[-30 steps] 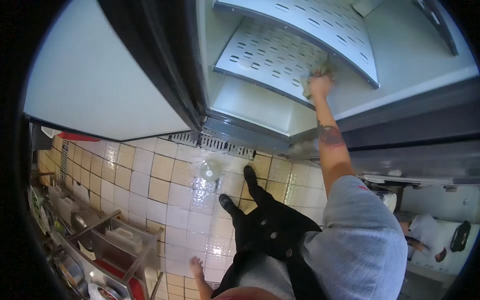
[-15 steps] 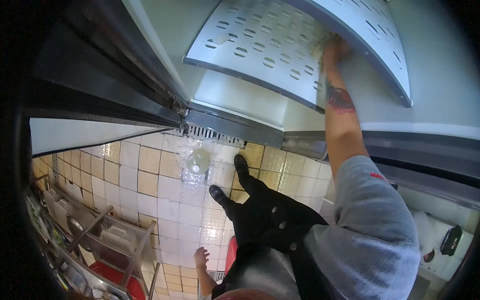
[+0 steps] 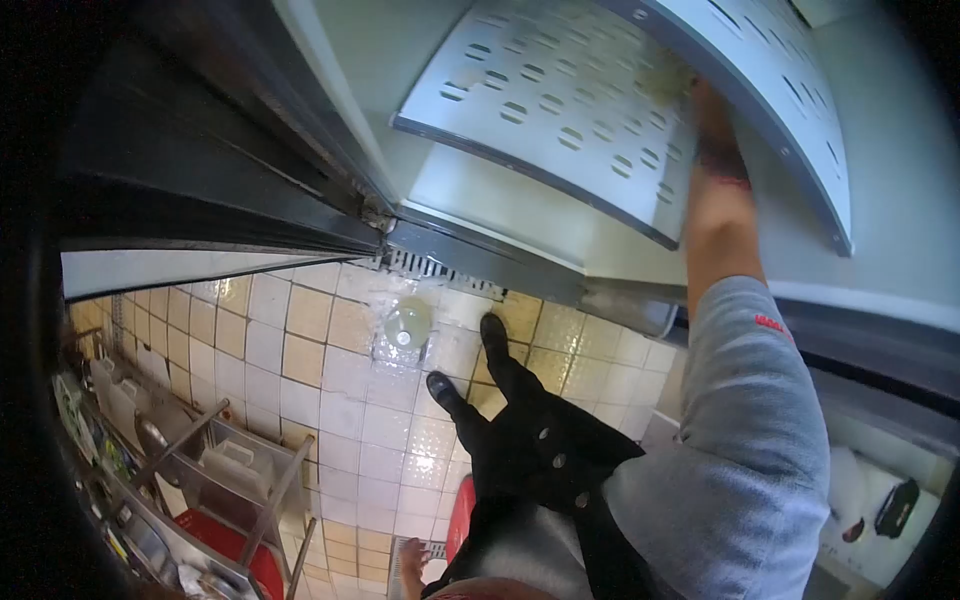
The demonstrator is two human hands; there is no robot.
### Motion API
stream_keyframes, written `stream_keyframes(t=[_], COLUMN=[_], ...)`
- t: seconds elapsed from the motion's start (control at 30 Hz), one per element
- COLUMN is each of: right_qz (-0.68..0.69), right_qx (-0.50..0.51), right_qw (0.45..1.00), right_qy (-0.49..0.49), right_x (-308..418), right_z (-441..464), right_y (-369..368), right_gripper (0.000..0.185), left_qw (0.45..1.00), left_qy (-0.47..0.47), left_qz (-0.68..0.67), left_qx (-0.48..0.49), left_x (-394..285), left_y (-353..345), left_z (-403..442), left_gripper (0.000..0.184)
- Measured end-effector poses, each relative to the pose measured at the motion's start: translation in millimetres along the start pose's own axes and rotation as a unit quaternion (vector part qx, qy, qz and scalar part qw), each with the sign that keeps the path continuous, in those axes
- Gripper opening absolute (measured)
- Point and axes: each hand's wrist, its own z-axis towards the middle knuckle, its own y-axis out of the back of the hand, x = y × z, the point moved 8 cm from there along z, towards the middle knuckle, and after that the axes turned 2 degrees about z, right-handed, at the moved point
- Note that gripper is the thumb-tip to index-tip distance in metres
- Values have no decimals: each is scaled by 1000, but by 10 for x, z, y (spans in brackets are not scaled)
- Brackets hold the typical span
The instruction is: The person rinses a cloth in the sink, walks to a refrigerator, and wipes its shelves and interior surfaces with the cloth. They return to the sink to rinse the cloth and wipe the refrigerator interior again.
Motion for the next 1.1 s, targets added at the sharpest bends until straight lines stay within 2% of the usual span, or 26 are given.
stream_keyframes(t=[0.03,0.07,0.1,0.13,0.17,0.23,0.27,0.3,0.37,0.43,0.47,0.53,0.57,0.6,0.7,0.77,0.83,0.87,0.97,1.0,1.03,1.07,1.1], right_qz=[198,259,246,232,142,171,289,387,551,616,610,683,709,700,757,787,833,854,922,908,848,788,668], right_qx=[67,41,18,-4,-26,-30,-10,29,112,114,73,77,68,-50,83,159,126,112,126,168,67,9,-51], right_qw=[965,952,959,965,986,981,949,910,803,758,775,723,702,709,646,595,538,508,315,269,377,543,667], right_qy=[-159,-160,-142,-123,-84,-87,-124,-147,-198,-181,-148,-68,-16,64,56,44,33,28,-187,-273,-368,-289,-326], right_x=[-118,-105,80,270,759,1042,1040,1069,1195,1584,1857,2638,3046,3321,3926,4060,4083,4078,3729,3504,3066,2573,1988], right_z=[47,155,180,203,173,198,144,63,-208,-326,-321,-286,-280,-282,-453,-556,-614,-638,-581,-574,-567,-541,-511], right_y=[-192,-171,-3,173,516,705,731,728,684,937,1196,1842,2211,2771,3321,3506,3680,3730,3472,3285,3045,1877,1974], right_gripper=[32,33,34,34,34,35,35,35,37,40,43,39,38,35,31,29,28,28,26,27,23,19,21], left_qw=[998,991,980,982,984,988,986,989,990,986,982,969,964,957,952,955,958,945,966,968,970,971,975], left_qy=[-32,-63,-92,-85,-80,-76,-124,-136,-132,-166,-185,-243,-262,-286,-297,-293,-285,-324,-246,-238,-228,-211,-189], left_qz=[-57,-111,-162,-154,-145,-118,-71,-22,-35,3,21,29,-22,-31,-62,-35,18,20,46,26,5,2,-14], left_qx=[-22,-42,-63,-62,-60,-63,-85,-50,-41,-24,-20,-26,-31,-34,-42,-41,-38,-33,-60,-74,-88,-112,-114], left_x=[-50,-80,-99,-57,-14,59,54,-82,-247,-529,-691,-1063,-1376,-1586,-1830,-1767,-1577,-1417,-1090,-999,-891,-817,-705], left_y=[42,81,115,70,27,118,104,-7,-171,-335,-387,-457,-503,-492,-421,-358,-302,-212,32,117,208,275,289], left_z=[30,52,54,90,162,332,439,327,216,292,331,369,69,-68,-411,-496,-447,-217,-220,-199,-182,-152,-148], left_gripper=[36,35,35,34,33,31,32,31,30,29,28,28,27,26,27,26,26,27,26,26,26,25,24])
